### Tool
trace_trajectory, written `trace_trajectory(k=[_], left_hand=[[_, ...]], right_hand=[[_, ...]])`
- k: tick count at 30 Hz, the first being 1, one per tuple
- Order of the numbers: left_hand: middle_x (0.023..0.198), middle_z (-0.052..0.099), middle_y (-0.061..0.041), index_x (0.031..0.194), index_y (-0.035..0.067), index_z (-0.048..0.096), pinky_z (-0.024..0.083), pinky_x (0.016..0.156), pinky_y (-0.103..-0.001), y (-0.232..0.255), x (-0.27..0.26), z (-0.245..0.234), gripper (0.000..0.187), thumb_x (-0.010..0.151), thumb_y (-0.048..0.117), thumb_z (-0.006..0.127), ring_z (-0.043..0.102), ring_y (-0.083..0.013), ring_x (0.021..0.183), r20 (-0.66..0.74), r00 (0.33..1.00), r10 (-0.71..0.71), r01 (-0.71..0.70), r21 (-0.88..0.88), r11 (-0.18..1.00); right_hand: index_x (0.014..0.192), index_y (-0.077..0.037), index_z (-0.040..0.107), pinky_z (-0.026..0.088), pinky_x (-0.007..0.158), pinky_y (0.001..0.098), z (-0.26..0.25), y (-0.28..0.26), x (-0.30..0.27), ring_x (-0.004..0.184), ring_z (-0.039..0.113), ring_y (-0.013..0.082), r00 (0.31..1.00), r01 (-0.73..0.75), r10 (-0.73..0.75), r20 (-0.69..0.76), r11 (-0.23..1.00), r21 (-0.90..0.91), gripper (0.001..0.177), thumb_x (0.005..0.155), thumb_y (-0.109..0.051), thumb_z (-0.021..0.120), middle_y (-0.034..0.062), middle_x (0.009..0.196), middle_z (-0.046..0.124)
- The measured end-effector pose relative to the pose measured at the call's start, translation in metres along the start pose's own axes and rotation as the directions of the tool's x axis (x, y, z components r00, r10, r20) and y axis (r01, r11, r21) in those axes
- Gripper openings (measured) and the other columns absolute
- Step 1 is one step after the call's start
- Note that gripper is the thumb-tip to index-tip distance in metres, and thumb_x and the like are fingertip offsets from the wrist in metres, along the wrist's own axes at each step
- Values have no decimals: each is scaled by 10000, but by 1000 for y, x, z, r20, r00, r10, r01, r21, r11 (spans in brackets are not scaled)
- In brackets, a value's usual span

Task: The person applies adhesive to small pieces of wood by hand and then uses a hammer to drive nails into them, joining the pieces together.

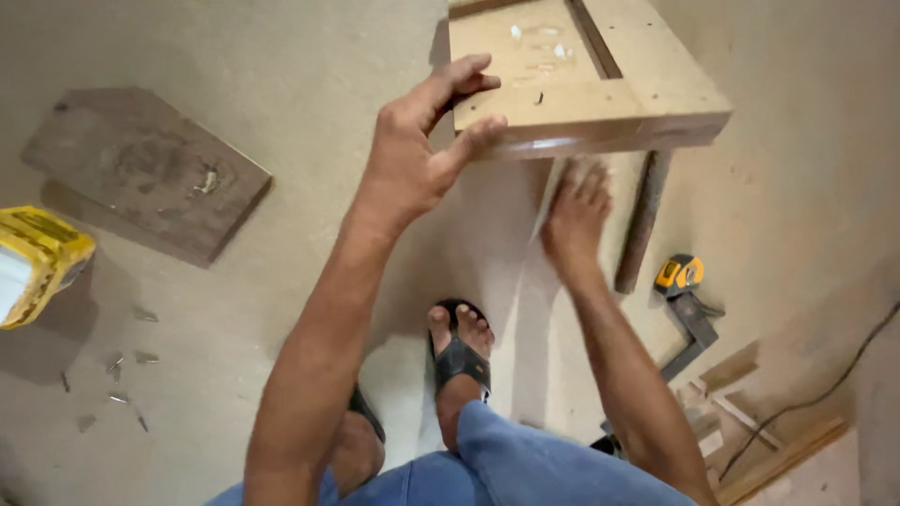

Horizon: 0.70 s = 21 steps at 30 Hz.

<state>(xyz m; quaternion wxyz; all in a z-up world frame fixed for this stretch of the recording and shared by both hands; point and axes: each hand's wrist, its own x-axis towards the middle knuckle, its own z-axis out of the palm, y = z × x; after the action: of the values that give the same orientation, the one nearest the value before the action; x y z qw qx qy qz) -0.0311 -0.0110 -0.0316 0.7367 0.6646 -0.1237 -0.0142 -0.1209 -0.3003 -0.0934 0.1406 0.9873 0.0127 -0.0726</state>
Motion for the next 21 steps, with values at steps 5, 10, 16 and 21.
trace_trajectory(k=[5,10,16,21], left_hand=[[1293,678,-146,1361,-9,575,588,1094,-368,-32,-18,21,498,985,253,769,711,-274,1204,104,994,44,-58,134,989],[1399,576,-167,1296,1,553,449,1229,-440,-70,-35,26,504,904,211,790,533,-356,1397,224,954,201,-280,417,865],[1472,529,-172,1370,-10,545,409,1228,-450,-97,-29,24,593,897,253,788,488,-369,1427,250,960,124,-251,574,779],[1532,470,-209,1435,-13,550,344,1209,-487,-110,-10,34,703,867,335,777,397,-363,1439,206,958,200,-287,720,632]], right_hand=[[1553,33,339,363,1133,598,22,-9,-62,1235,538,408,999,-41,33,26,905,424,688,976,-173,652,288,1433,534],[1548,55,395,313,1145,569,17,61,-48,1318,449,463,920,-266,356,-165,874,407,717,984,-227,735,294,1428,514],[1453,48,430,326,1073,613,56,110,-18,1284,424,474,830,-455,553,-80,752,476,691,968,-272,804,299,1318,478],[1340,-23,574,493,971,524,60,122,9,1078,615,340,800,-387,579,-157,698,603,325,1075,-183,673,178,1163,646]])
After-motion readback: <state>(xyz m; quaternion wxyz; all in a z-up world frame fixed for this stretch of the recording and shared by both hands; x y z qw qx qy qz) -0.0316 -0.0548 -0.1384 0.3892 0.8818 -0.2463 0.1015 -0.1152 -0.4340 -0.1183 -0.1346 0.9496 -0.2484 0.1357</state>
